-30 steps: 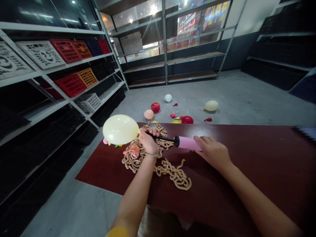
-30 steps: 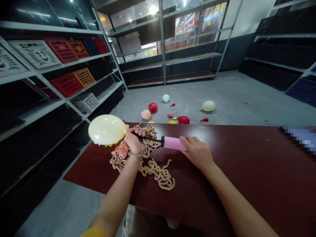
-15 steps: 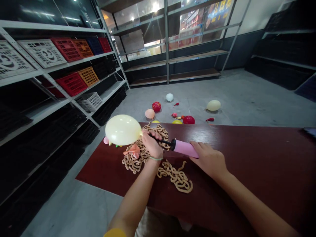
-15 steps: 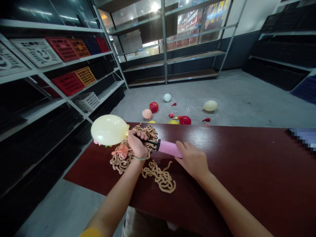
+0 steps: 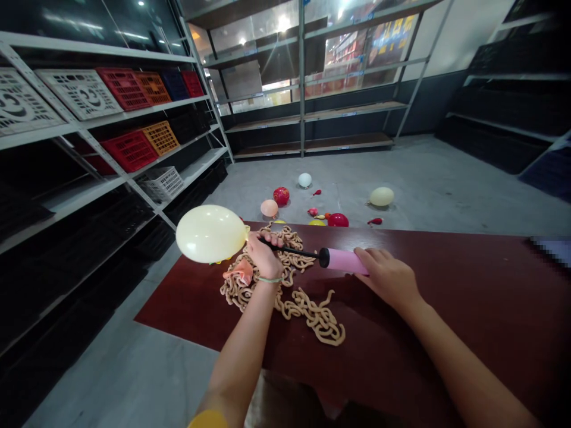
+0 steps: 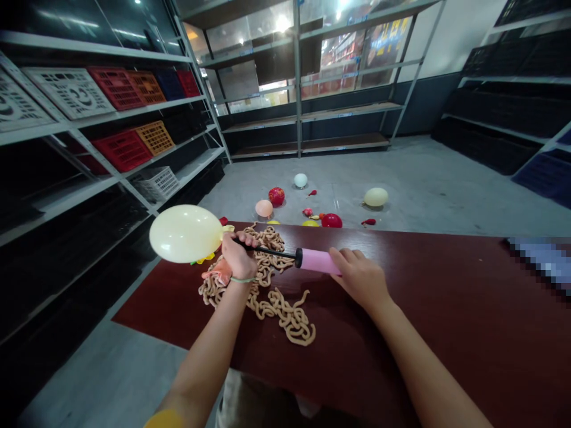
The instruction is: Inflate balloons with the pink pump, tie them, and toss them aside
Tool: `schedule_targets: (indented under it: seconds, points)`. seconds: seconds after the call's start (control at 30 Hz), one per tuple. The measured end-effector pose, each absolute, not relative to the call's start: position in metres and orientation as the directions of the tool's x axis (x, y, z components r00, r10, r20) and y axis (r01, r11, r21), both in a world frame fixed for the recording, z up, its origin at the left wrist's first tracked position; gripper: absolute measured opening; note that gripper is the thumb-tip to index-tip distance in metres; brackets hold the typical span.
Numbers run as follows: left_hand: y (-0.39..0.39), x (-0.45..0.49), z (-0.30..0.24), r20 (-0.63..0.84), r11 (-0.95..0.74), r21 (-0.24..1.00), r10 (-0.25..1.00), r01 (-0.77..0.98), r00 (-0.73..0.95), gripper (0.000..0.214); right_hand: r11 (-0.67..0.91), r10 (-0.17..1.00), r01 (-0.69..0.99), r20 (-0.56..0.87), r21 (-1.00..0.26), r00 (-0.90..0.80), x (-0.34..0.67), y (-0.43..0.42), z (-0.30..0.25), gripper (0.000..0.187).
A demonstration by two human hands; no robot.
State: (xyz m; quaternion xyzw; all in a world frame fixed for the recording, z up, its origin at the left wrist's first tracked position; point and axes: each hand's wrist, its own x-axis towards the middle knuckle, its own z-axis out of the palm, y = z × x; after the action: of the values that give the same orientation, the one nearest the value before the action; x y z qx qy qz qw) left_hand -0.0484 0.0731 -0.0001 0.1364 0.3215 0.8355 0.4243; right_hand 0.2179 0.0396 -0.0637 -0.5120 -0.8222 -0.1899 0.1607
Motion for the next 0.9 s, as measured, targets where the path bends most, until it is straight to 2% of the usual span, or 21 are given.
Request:
schedule_targets:
  seconds: [0.13, 0.27, 0.4, 0.53, 0.6, 0.73, 0.9]
  points:
    - [0.077, -0.070, 0.001, -0.036, -0.507, 0.634, 0.735, -0.584, -0.678, 0.022, 0.416, 0.769, 0.899, 0.475, 0.136, -0.428, 0.213, 0.037, -0.061, 0.036]
    - [0.075, -0.062, -0.002, -0.051, -0.513, 0.635, 0.718, -0.578, -0.694, 0.024, 0.394, 0.805, 0.914, 0.443, 0.096, -0.394, 0.201, 0.029, -0.064, 0.037]
    - [0.067, -0.025, -0.013, -0.053, -0.430, 0.672, 0.784, -0.603, -0.619, 0.020, 0.391, 0.856, 0.920, 0.375, -0.019, -0.355, 0.188, 0.021, -0.066, 0.038]
    - [0.065, 0.004, -0.026, -0.079, -0.324, 0.696, 0.853, -0.641, -0.517, 0.025, 0.346, 0.898, 0.929, 0.333, -0.133, -0.287, 0.175, 0.017, -0.066, 0.036]
    - [0.067, 0.007, -0.028, -0.077, -0.309, 0.696, 0.866, -0.649, -0.495, 0.026, 0.355, 0.894, 0.928, 0.332, -0.111, -0.302, 0.176, 0.020, -0.066, 0.037]
    - [0.068, -0.006, -0.016, -0.006, -0.350, 0.685, 0.875, -0.639, -0.485, 0.025, 0.389, 0.841, 0.921, 0.401, 0.017, -0.363, 0.193, 0.029, -0.066, 0.040]
    - [0.069, -0.038, -0.001, -0.016, -0.439, 0.658, 0.804, -0.612, -0.595, 0.021, 0.400, 0.746, 0.897, 0.503, 0.185, -0.437, 0.224, 0.042, -0.064, 0.037]
